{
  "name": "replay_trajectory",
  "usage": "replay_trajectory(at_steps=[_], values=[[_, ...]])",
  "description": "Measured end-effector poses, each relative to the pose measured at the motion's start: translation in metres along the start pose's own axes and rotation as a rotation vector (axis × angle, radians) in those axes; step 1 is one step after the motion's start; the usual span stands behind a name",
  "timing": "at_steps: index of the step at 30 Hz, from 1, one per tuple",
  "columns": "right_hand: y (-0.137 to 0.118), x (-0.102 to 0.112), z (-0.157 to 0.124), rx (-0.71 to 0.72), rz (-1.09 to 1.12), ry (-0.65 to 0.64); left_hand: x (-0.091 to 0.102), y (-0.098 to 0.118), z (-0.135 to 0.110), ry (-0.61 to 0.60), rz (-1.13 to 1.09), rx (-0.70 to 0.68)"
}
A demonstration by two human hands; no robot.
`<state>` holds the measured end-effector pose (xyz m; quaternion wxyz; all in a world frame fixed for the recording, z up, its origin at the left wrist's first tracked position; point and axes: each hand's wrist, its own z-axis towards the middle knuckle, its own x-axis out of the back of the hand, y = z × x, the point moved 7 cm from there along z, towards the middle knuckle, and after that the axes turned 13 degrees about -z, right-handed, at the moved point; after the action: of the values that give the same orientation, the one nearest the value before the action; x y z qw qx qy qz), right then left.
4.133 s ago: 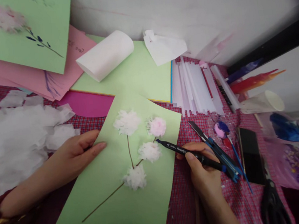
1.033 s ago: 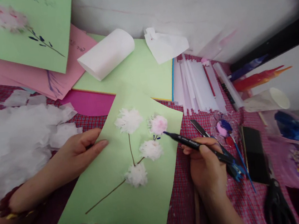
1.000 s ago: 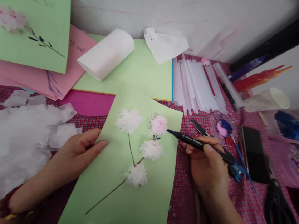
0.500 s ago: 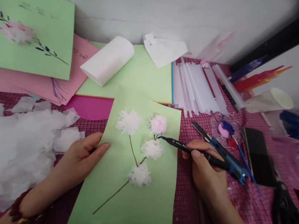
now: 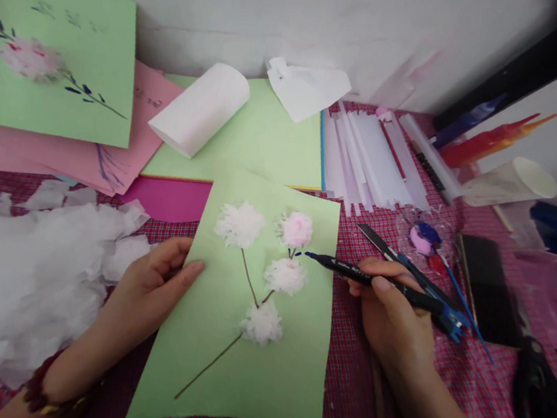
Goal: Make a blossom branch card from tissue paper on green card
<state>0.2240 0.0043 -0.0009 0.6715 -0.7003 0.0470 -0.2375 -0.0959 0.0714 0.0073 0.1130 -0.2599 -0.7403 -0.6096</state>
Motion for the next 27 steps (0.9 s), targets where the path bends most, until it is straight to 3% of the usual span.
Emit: replay_trajectory(at_steps=[3,5,8,10,13,16,19,22,27], values=[[0.004,0.001,0.002,-0.046,0.062,0.034,0.019,0.028,-0.011,0.235,0.198,-0.149],[0.005,0.002,0.002,-0.066,0.086,0.047,0.014,0.062,-0.021,0.253,0.323,-0.376],[0.008,0.004,-0.001,-0.072,0.047,0.033,-0.032,0.101,-0.027,-0.122,0.311,-0.628],[0.011,0.005,-0.003,-0.077,0.008,0.018,-0.065,0.114,-0.024,-0.308,0.369,-0.675],[0.016,0.006,-0.004,-0.08,0.007,0.02,-0.1,0.111,-0.006,-0.404,0.532,-0.634],[0.018,0.006,-0.003,-0.077,0.03,0.029,-0.117,0.097,0.01,-0.449,0.564,-0.569],[0.014,0.006,-0.002,-0.058,0.029,0.027,-0.12,0.085,0.013,-0.486,0.468,-0.582],[0.007,0.005,-0.001,-0.024,-0.019,0.004,-0.118,0.081,0.006,-0.475,0.407,-0.681],[-0.009,-0.001,0.002,0.046,-0.071,-0.047,-0.114,0.078,-0.006,-0.411,0.551,-0.829]])
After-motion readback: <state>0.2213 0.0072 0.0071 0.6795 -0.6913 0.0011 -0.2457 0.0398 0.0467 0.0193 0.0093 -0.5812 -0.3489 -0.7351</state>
